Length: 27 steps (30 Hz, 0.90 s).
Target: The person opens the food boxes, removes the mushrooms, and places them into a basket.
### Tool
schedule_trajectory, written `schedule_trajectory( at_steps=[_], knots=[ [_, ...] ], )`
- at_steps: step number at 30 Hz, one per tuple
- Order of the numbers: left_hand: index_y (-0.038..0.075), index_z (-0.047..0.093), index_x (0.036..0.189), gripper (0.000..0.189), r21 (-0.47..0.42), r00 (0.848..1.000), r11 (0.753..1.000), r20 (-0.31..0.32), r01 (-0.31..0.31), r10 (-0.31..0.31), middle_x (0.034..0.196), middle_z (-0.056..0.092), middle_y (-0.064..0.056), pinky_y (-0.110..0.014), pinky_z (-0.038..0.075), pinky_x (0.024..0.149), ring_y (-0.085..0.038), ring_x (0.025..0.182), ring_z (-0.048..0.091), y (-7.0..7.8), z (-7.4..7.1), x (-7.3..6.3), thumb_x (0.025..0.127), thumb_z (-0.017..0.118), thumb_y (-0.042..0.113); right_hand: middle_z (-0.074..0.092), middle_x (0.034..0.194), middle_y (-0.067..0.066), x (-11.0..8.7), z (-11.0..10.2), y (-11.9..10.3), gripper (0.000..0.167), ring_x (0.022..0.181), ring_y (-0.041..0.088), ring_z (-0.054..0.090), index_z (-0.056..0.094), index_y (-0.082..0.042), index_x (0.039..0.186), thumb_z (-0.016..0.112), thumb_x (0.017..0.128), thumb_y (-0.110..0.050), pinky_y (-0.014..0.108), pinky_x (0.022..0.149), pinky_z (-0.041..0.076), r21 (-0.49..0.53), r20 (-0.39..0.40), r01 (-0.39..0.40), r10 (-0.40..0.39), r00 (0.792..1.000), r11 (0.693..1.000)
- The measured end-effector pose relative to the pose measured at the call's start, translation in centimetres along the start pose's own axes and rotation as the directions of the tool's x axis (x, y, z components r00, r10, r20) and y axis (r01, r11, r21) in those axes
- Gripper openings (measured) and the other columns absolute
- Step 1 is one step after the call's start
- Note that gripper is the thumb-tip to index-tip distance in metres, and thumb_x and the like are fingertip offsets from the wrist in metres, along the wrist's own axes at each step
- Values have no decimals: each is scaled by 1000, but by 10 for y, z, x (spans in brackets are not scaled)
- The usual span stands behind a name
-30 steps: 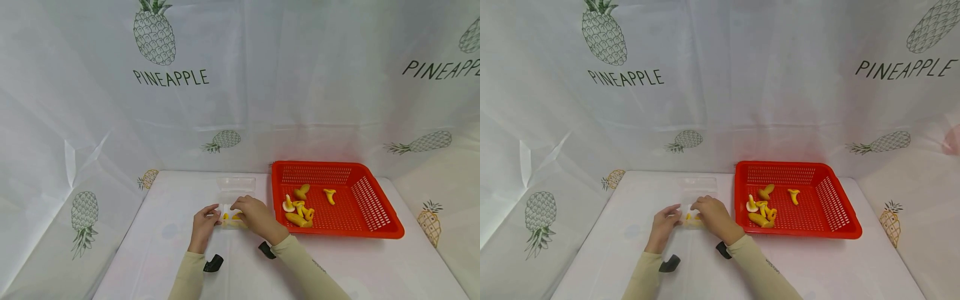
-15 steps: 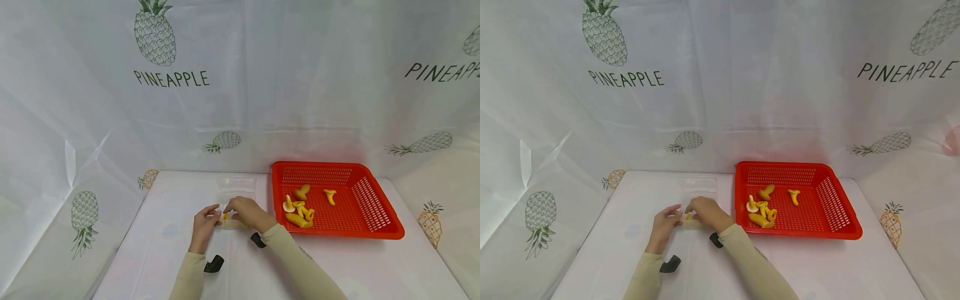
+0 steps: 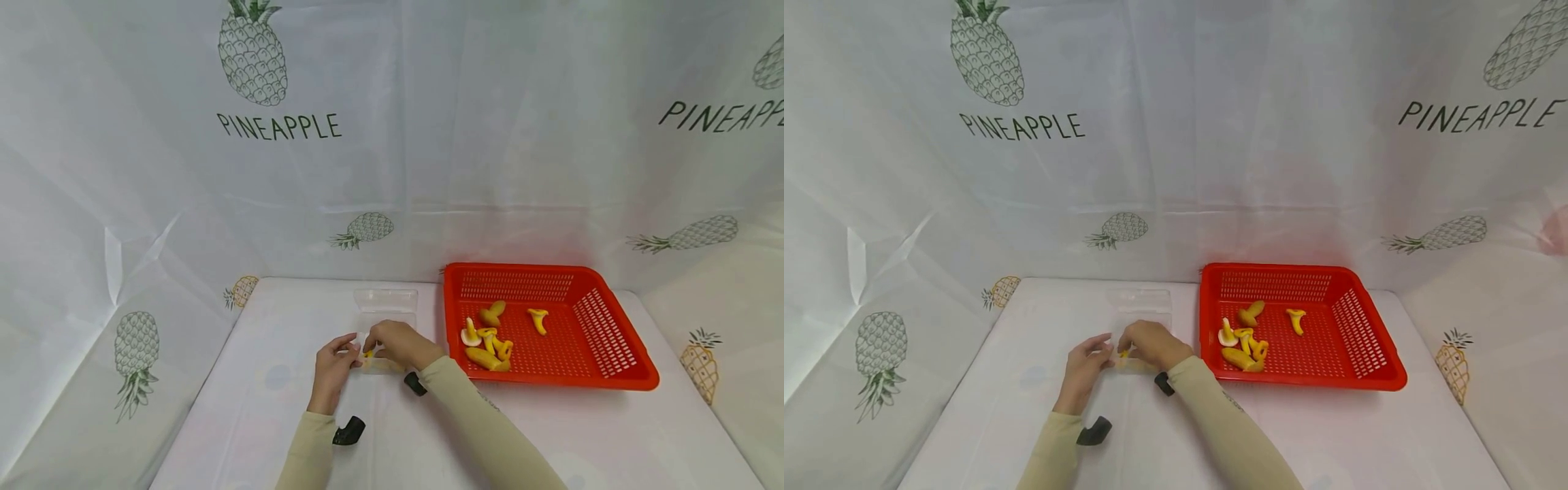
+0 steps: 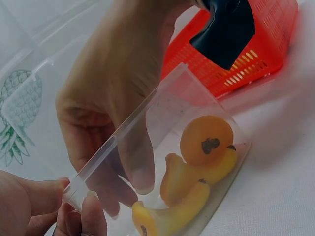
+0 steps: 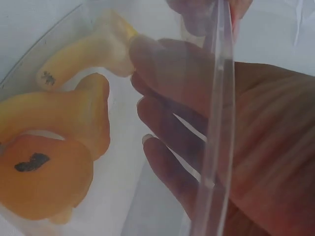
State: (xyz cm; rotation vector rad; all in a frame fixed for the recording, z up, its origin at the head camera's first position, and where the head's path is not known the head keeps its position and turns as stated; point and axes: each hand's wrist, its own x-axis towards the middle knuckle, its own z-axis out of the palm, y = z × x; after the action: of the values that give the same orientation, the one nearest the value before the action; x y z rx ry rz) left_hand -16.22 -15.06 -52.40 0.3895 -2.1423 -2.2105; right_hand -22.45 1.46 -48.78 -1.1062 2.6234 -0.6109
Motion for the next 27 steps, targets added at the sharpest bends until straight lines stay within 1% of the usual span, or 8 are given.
schedule_trajectory(
  at_steps=[4,8,14,19,23,27],
  knots=[
    [-16,63,133,34,-3,1000,1000,-5,10,-10,95,58,-8,-19,59,64,-14,74,62,-2,-2,-2,101,65,-4,78,108,2,3,2,-3,27,101,19,72,83,-9,117,83,91,-6,28,95,61,-12,23,-43,43,999,999],
    [-17,62,133,34,-13,1000,1000,-8,2,-3,95,58,-8,-19,59,64,-14,73,62,-2,-1,-2,101,65,-4,77,106,2,8,4,-3,25,97,15,72,83,-7,115,84,90,-8,28,93,62,-41,17,-62,62,998,997],
    [-16,62,133,35,-12,1000,1000,-2,1,-1,95,58,-8,-19,59,64,-12,74,61,-2,-1,0,101,66,-4,75,100,2,11,3,1,16,94,15,69,84,-6,106,84,90,-5,29,91,61,-70,12,-41,42,999,997],
    [-17,62,134,35,-13,1000,1000,1,-6,6,95,57,-8,-19,59,64,-12,74,61,-1,-1,-2,102,66,-3,74,104,1,13,4,3,14,98,17,68,85,-12,103,84,90,-5,31,92,61,-66,43,-31,34,998,997],
    [-17,62,133,35,-22,1000,1000,3,-13,13,95,57,-8,-19,59,64,-13,74,62,-1,-1,-2,101,66,-3,72,102,-4,14,4,3,12,100,16,68,85,-14,97,83,91,-4,29,92,60,-71,64,-26,31,997,997],
    [-16,63,133,34,-20,1000,1000,0,-4,4,96,57,-7,-19,59,64,-15,76,63,-3,-2,-1,101,66,-3,71,98,-4,13,3,3,11,97,15,67,84,-14,94,83,91,-4,29,89,60,-87,47,-24,28,999,996]
  ],
)
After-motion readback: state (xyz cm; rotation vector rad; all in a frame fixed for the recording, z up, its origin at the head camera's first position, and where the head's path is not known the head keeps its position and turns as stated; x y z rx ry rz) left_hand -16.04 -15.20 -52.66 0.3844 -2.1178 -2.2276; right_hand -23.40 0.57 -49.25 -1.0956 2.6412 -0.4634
